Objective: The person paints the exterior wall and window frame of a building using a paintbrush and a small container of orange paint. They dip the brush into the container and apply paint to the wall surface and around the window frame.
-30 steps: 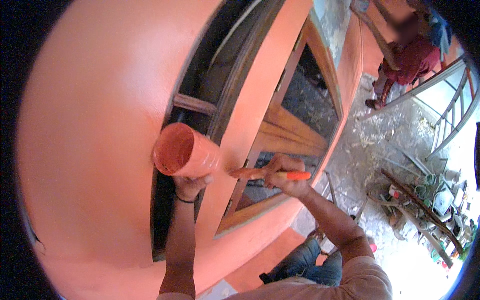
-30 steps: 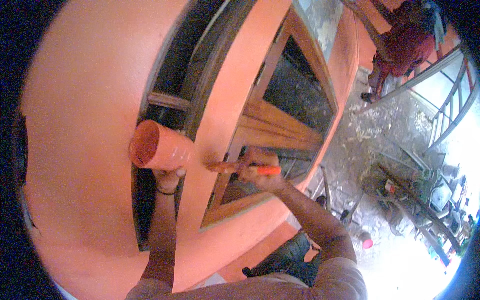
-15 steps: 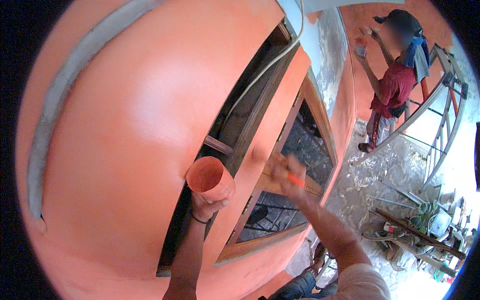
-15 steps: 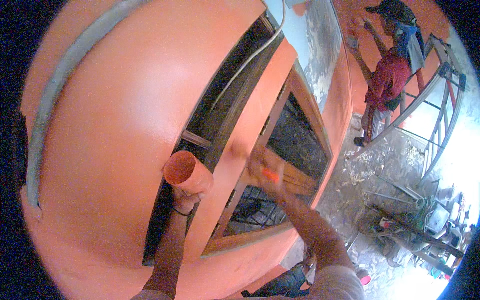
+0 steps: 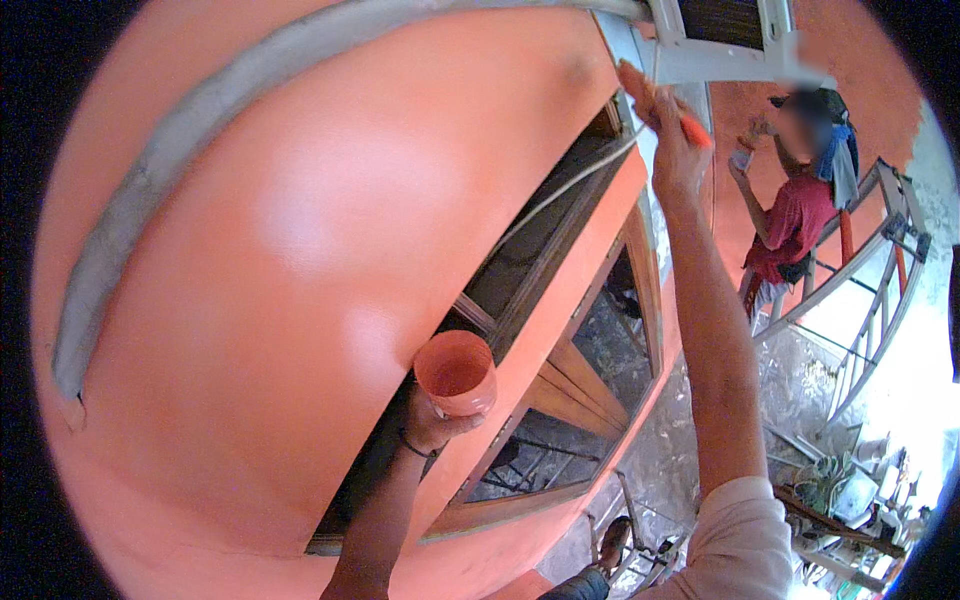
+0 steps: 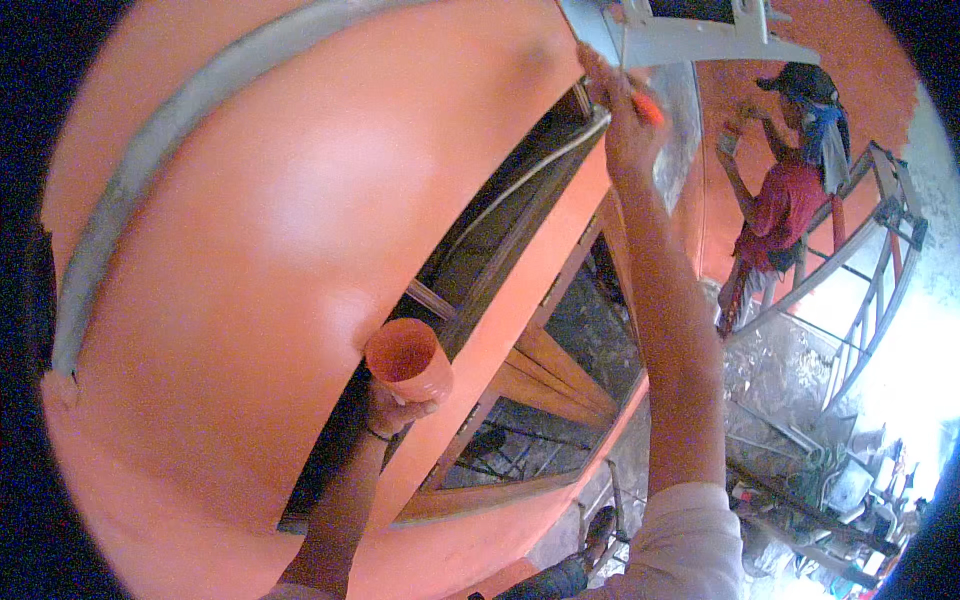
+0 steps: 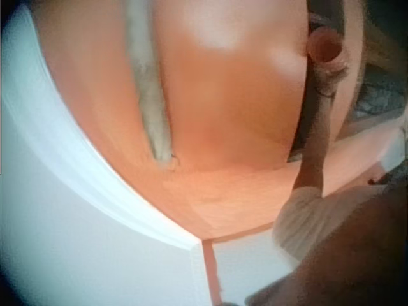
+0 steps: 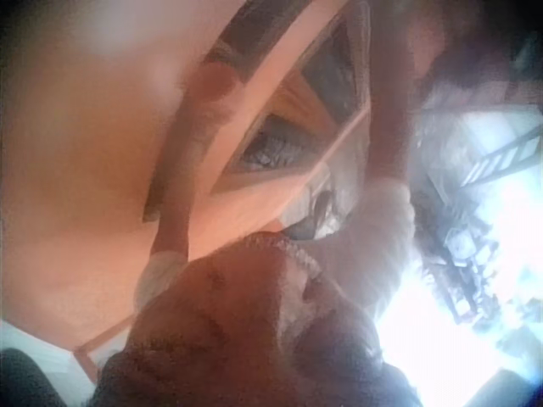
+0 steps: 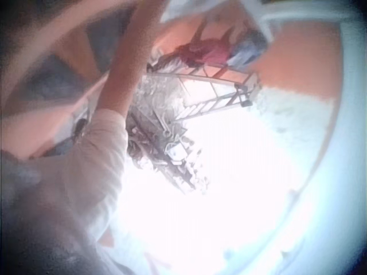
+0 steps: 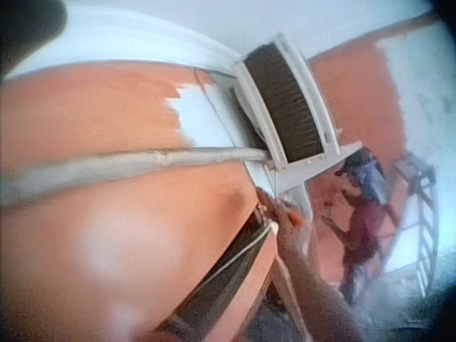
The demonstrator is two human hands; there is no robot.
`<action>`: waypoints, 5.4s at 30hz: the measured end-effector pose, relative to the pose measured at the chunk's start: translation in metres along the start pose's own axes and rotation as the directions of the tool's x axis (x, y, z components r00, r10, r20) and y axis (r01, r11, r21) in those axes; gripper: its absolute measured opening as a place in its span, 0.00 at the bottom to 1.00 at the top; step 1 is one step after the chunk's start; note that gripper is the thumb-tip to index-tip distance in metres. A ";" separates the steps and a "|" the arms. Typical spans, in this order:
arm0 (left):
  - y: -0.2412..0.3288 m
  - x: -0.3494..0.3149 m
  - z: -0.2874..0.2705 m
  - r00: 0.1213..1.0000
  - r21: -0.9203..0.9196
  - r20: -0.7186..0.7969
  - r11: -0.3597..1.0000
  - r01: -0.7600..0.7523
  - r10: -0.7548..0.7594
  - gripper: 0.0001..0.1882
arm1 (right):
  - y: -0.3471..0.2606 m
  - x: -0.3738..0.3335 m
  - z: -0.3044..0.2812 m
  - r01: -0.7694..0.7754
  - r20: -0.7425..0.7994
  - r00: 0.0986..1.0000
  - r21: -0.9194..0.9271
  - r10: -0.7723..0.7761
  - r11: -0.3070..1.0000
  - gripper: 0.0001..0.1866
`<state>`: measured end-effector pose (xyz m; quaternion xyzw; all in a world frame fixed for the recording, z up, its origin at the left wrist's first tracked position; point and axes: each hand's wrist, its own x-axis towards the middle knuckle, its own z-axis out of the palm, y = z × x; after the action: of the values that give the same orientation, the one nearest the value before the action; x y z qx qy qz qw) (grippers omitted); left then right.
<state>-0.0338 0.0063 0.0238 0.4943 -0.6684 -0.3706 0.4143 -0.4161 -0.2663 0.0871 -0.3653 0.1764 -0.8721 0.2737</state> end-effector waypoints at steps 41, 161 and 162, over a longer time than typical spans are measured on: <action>-0.044 0.012 0.005 0.994 -0.367 0.080 0.929 -0.039 0.073 0.53 | -0.206 -0.432 -0.247 -0.881 -0.573 0.426 -0.086 0.700 0.465 0.15; 0.034 -0.228 0.181 0.963 -0.342 0.087 0.915 -0.213 0.256 0.46 | -0.480 -0.284 -0.040 0.496 0.314 0.325 -0.860 0.892 0.122 0.10; 0.035 -0.228 0.181 0.962 -0.332 0.089 0.918 -0.218 0.260 0.46 | -0.479 -0.287 -0.046 0.493 0.345 0.340 -0.857 0.875 0.146 0.10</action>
<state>-0.1747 0.2504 -0.0564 0.3100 -0.6807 -0.4519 0.4861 -0.4491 0.2906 0.1442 -0.8070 0.5572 -0.0985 0.1691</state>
